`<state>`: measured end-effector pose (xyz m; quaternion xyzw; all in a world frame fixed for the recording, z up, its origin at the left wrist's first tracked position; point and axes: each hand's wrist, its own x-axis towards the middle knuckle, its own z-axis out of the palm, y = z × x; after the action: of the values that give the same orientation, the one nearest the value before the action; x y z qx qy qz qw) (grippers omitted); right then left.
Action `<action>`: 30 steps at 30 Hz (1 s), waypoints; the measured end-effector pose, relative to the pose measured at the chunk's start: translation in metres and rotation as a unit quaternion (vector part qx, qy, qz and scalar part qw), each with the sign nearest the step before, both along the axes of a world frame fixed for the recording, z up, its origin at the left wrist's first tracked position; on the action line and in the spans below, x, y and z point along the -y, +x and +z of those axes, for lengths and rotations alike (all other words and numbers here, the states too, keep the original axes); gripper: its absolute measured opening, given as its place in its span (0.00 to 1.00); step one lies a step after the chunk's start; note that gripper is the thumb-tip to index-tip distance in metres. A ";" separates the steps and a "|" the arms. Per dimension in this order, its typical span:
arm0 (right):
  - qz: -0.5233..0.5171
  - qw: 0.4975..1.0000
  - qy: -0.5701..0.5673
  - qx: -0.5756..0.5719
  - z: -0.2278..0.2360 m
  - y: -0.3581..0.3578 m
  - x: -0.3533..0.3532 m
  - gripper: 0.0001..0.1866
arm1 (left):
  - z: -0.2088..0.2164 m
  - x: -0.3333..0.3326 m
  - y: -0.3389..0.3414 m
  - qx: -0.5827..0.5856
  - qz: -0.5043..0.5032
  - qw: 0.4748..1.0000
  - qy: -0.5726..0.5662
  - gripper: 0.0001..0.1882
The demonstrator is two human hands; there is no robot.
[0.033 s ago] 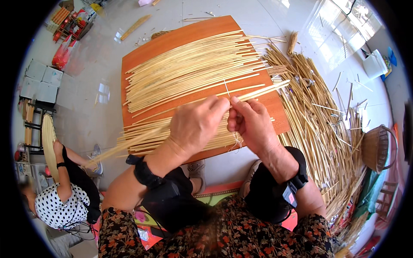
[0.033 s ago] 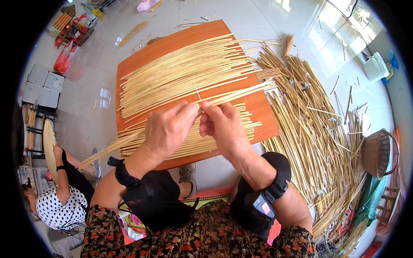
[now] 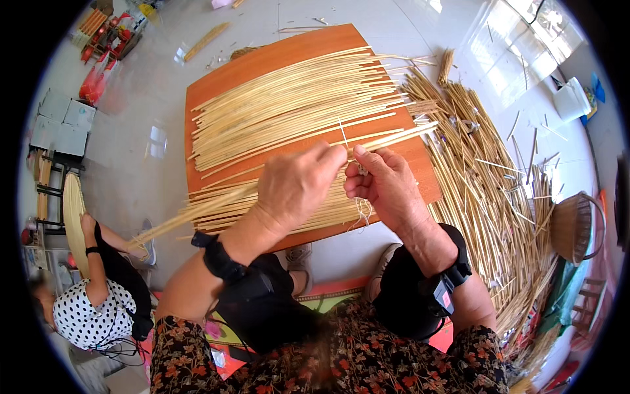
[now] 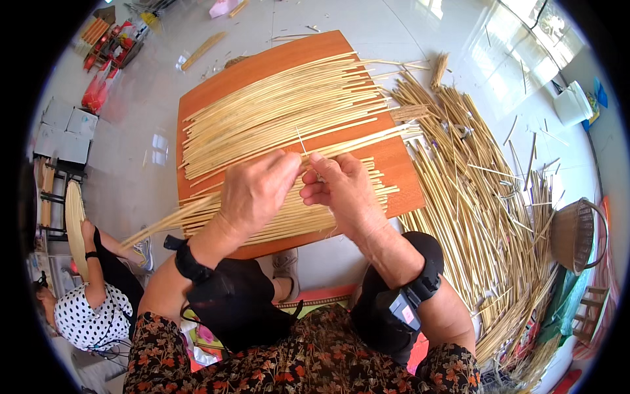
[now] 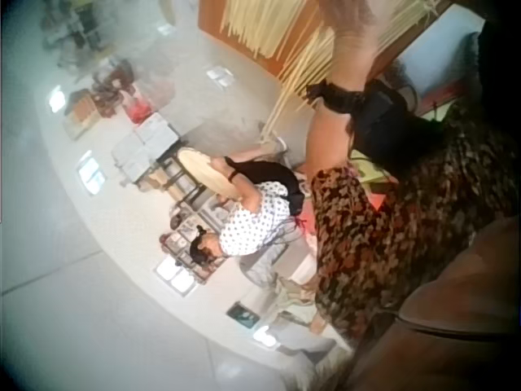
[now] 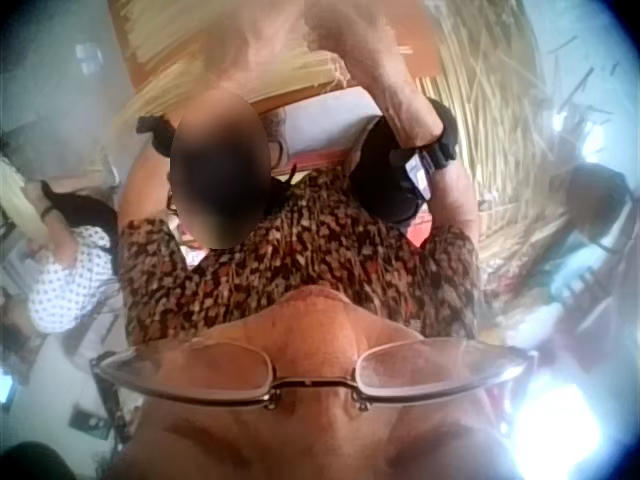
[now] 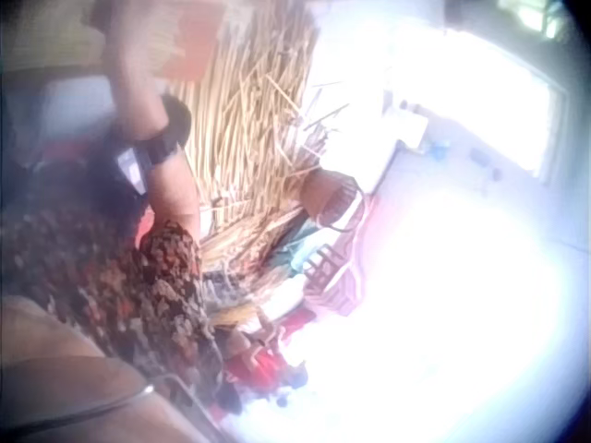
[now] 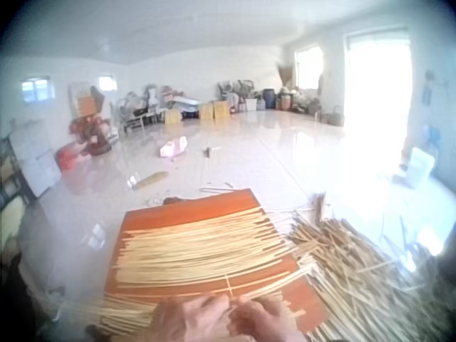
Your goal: The person uses white string to tie together several long, thin wooden rods on a table and in their hands.
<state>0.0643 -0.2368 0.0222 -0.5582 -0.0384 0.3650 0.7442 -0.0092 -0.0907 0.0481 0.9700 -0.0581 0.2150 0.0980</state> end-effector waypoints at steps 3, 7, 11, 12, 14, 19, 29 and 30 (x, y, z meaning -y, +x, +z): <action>-0.012 0.945 -0.117 0.304 0.006 0.003 0.001 0.11 | 0.002 -0.026 0.004 -0.011 0.021 1.000 -0.006 0.04; -0.014 0.705 -0.178 0.687 0.027 0.016 0.008 0.14 | 0.002 -0.048 0.007 0.021 -0.011 0.998 0.056 0.04; 0.073 0.760 -0.199 0.614 0.028 0.061 -0.024 0.10 | -0.001 -0.055 0.016 0.076 -0.068 0.990 0.101 0.02; 0.130 0.801 -0.197 0.550 0.026 0.068 -0.028 0.10 | -0.001 -0.055 0.019 0.074 -0.076 0.989 0.103 0.02; 0.245 0.862 -0.182 0.404 0.021 0.076 -0.040 0.10 | -0.005 -0.057 0.020 0.064 -0.082 0.989 0.110 0.02; 0.270 0.816 -0.257 0.442 0.017 0.083 -0.060 0.10 | -0.032 -0.065 0.027 0.039 -0.078 0.996 0.004 0.05; 0.104 0.927 -0.169 0.318 0.022 0.201 -0.108 0.13 | -0.052 -0.051 0.045 -0.022 -0.126 0.987 -0.098 0.06; 0.117 0.968 -0.096 0.199 0.045 0.188 -0.109 0.11 | -0.058 -0.065 0.044 -0.027 -0.113 0.989 -0.089 0.06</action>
<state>0.2527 -0.1273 0.0672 -0.6803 -0.2153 0.3333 0.6162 0.0352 -0.0253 -0.0097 0.9500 -0.1454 0.1808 0.2091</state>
